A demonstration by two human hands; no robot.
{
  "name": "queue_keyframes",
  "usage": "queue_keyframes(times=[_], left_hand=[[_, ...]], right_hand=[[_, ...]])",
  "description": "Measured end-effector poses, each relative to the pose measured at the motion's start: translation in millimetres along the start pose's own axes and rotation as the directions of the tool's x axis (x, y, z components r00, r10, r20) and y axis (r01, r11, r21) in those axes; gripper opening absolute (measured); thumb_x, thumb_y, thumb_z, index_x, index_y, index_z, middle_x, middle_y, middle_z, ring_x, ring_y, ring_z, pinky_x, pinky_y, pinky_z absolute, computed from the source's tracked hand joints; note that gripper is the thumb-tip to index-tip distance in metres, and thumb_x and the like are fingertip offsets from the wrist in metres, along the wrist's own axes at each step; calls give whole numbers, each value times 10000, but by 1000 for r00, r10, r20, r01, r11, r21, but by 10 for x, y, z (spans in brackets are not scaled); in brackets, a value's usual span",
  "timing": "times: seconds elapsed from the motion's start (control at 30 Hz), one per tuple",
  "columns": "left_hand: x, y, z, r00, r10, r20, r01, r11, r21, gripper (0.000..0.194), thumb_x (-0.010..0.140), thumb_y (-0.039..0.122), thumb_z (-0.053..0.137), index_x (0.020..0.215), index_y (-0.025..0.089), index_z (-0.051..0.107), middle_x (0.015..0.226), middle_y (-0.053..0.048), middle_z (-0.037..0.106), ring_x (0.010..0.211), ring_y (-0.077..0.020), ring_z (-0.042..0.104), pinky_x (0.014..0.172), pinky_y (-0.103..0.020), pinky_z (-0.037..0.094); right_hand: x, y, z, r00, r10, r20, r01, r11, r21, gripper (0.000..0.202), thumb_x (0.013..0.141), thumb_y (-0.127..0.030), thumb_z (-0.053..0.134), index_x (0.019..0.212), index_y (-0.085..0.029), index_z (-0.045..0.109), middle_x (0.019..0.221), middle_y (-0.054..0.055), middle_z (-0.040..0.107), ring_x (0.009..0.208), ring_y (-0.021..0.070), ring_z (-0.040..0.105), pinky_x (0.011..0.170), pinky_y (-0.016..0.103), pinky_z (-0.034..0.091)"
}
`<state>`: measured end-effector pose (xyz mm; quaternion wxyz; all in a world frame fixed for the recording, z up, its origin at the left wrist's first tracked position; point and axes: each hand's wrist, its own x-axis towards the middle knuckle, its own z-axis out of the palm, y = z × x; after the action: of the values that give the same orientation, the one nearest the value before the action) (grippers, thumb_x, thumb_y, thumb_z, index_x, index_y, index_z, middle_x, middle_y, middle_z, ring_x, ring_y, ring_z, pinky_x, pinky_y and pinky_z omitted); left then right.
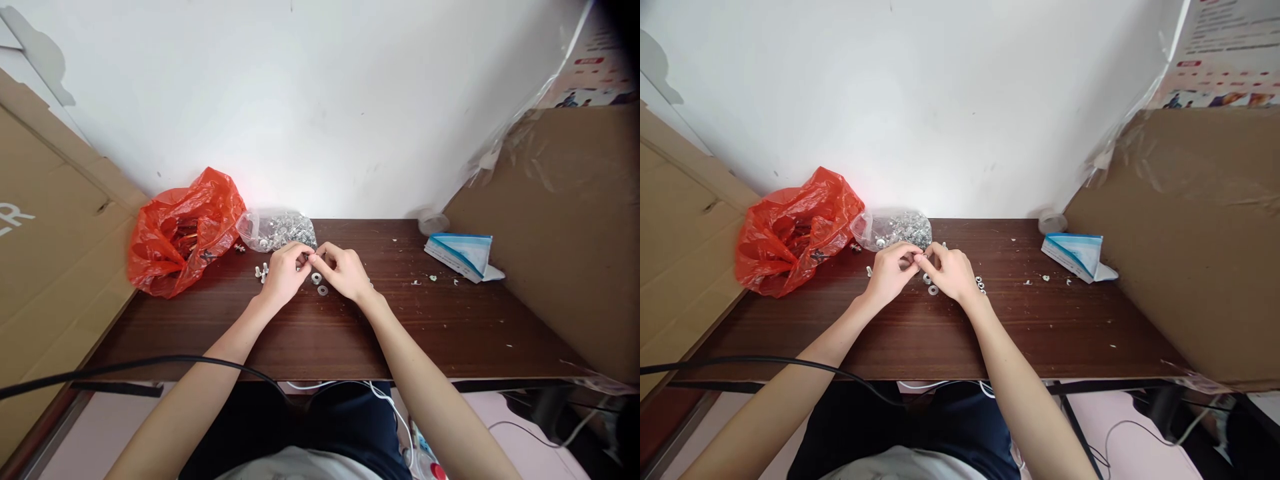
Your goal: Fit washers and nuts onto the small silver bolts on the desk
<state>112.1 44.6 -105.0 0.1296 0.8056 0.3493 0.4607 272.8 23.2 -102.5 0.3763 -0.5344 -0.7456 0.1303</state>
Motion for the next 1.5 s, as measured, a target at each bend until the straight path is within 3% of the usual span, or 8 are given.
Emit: queue_keyframes(times=[0.2, 0.33, 0.5, 0.67, 0.8, 0.97, 1.13, 1.5], left_hand=[[-2, 13, 4, 1000, 20, 4, -20, 1000, 21, 119, 792, 56, 580, 834, 152, 636, 747, -13, 589, 646, -108, 546, 594, -214, 493], [0, 14, 5, 1000, 8, 2, -8, 1000, 11, 131, 792, 53, 578, 854, 150, 640, 795, -21, 612, 630, -95, 539, 588, -204, 489], [-2, 4, 7, 1000, 19, 7, -19, 999, 26, 117, 792, 66, 584, 848, 150, 641, 776, -20, 605, 651, -102, 543, 590, -202, 493], [0, -9, 0, 1000, -27, -5, 27, 1000, -3, 149, 784, 67, 585, 882, 155, 654, 831, -24, 628, 618, -84, 556, 582, -195, 498], [1, -17, 4, 1000, -21, -4, 21, 1000, 0, 148, 776, 61, 583, 874, 149, 651, 840, -28, 630, 611, -79, 545, 576, -193, 499], [2, -1, 4, 1000, -15, 21, 15, 1000, -5, 172, 778, 46, 576, 887, 155, 651, 854, -28, 622, 624, -79, 541, 582, -189, 497], [0, 7, 3, 1000, 1, 29, -1, 1000, 13, 147, 786, 59, 580, 885, 154, 632, 827, -18, 599, 644, -84, 540, 595, -191, 506], [10, 39, 1, 998, -55, -6, 55, 997, -56, 276, 778, 60, 593, 1039, 149, 619, 927, -41, 664, 666, -78, 595, 616, -187, 535]], right_hand=[[-3, -15, -8, 1000, 11, 2, -11, 1000, 30, 515, 969, -500, 312, 630, -193, 548, 563, 18, 586, 543, 151, 534, 561, 253, 323], [2, -11, 3, 999, 29, -42, -28, 999, 29, 332, 895, -512, 496, 814, -204, 586, 537, -29, 550, 506, 138, 500, 537, 236, 309], [11, -3, 4, 999, 18, -32, -17, 1000, 13, 460, 956, -485, 371, 653, -193, 557, 576, 7, 588, 541, 139, 518, 557, 245, 311], [12, 0, 5, 999, 37, -18, -37, 999, -10, 288, 903, -460, 497, 819, -205, 603, 527, -28, 551, 504, 141, 494, 535, 236, 300], [12, 13, 19, 999, 25, -21, -25, 1000, -16, 472, 960, -465, 363, 652, -189, 591, 548, 16, 576, 530, 148, 518, 557, 250, 311], [12, 11, 17, 999, 32, -33, -33, 999, -15, 296, 903, -462, 497, 826, -206, 622, 541, -20, 560, 507, 140, 485, 540, 239, 303], [12, 11, 3, 999, 39, -25, -39, 999, -2, 470, 946, -513, 374, 674, -190, 582, 557, 12, 561, 529, 144, 495, 550, 247, 313], [22, 21, 18, 1000, 4, 5, -4, 995, 105, 274, 934, -426, 452, 883, -206, 607, 548, -25, 544, 515, 143, 488, 568, 247, 356]])
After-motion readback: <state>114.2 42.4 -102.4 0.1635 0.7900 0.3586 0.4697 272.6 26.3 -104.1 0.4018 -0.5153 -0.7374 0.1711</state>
